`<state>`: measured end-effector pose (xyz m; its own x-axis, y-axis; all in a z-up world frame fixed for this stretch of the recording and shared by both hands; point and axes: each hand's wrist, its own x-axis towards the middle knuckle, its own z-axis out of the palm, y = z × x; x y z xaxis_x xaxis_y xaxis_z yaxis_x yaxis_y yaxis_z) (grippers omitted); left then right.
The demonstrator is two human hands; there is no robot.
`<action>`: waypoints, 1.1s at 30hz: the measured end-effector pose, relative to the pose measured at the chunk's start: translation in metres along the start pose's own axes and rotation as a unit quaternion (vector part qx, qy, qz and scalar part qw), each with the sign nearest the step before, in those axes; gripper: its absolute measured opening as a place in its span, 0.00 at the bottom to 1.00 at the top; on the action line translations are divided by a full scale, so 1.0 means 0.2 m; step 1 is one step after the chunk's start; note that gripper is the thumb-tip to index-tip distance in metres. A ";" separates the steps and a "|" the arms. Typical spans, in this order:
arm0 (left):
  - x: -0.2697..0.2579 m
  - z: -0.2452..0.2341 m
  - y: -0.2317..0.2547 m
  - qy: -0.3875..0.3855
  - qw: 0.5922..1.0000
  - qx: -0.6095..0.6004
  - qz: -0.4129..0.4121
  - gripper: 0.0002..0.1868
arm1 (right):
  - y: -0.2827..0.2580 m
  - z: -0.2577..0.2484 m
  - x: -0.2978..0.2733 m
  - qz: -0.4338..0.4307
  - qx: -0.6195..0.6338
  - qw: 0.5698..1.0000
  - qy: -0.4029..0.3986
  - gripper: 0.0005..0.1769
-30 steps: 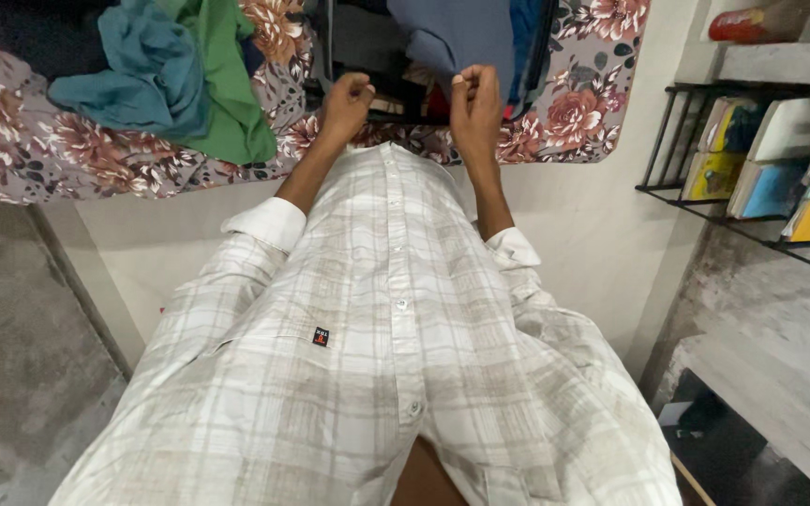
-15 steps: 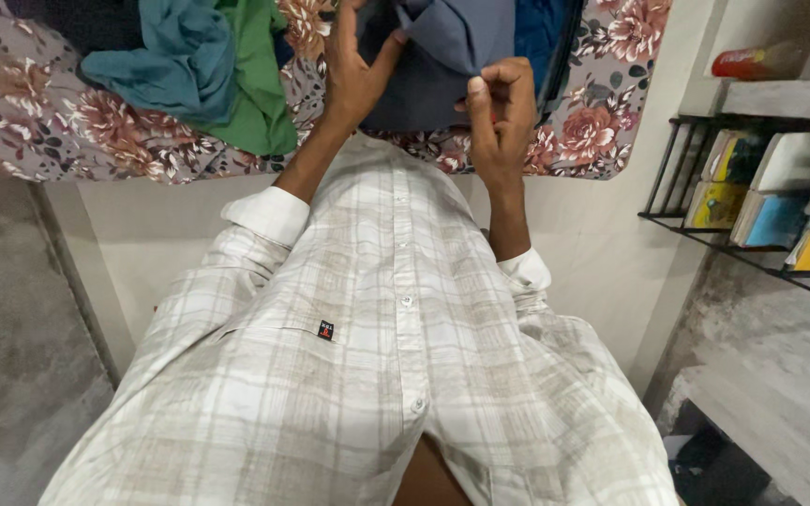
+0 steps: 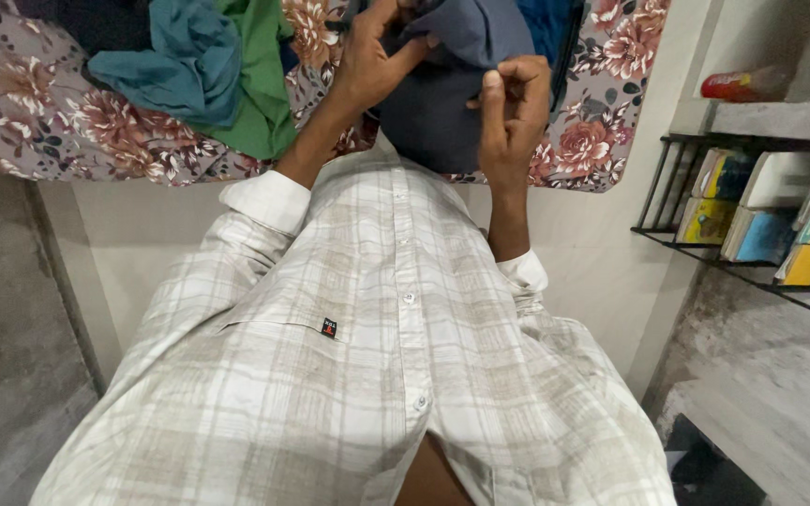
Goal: The person packs various items of clothing into a suitcase by hand, folding and arranging shirts, trousers, and a beanie.
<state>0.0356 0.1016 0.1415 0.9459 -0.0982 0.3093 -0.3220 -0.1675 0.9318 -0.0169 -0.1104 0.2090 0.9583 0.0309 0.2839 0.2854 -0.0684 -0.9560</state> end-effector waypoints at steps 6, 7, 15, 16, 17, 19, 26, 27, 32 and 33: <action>0.08 0.05 0.17 0.001 0.994 -0.011 0.110 0.20 | 0.08 -0.08 0.05 0.043 -0.031 0.996 0.070 0.05; 0.09 0.06 0.21 -0.047 0.992 0.006 0.117 0.23 | 0.10 -0.11 0.07 0.063 -0.044 0.995 0.066 0.05; 0.04 0.28 0.37 -0.215 0.968 0.085 0.094 0.38 | 0.46 -0.24 0.03 0.345 0.023 0.937 0.056 0.36; 0.02 0.32 0.36 -0.238 0.960 0.105 0.102 0.40 | 0.50 -0.25 0.02 0.390 0.131 0.908 0.078 0.33; -0.01 0.34 0.36 -0.260 0.951 0.124 0.109 0.41 | 0.53 -0.25 0.02 0.430 0.236 0.866 0.101 0.32; -0.07 0.36 0.35 -0.252 0.952 0.120 0.123 0.42 | 0.53 -0.26 0.01 0.399 0.283 0.864 0.121 0.32; -0.15 0.33 0.43 -0.262 0.956 0.074 0.110 0.40 | 0.32 -0.23 0.07 0.278 0.215 0.933 0.076 0.22; -0.16 0.31 0.42 -0.263 0.956 0.073 0.109 0.40 | 0.28 -0.21 0.07 0.279 0.215 0.933 0.077 0.22; -0.19 0.32 0.28 -0.093 0.939 -0.271 -0.191 0.28 | 0.11 -0.17 0.06 0.140 0.184 0.959 0.165 0.14; -0.18 0.31 0.23 -0.093 0.939 -0.271 -0.192 0.28 | 0.10 -0.19 0.04 0.140 0.184 0.959 0.164 0.14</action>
<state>-0.0151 0.0370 0.1608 0.9489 -0.3100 -0.0597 0.1554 0.2940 0.9431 -0.0031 -0.1486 0.1956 0.9656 -0.2572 -0.0371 0.0519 0.3306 -0.9423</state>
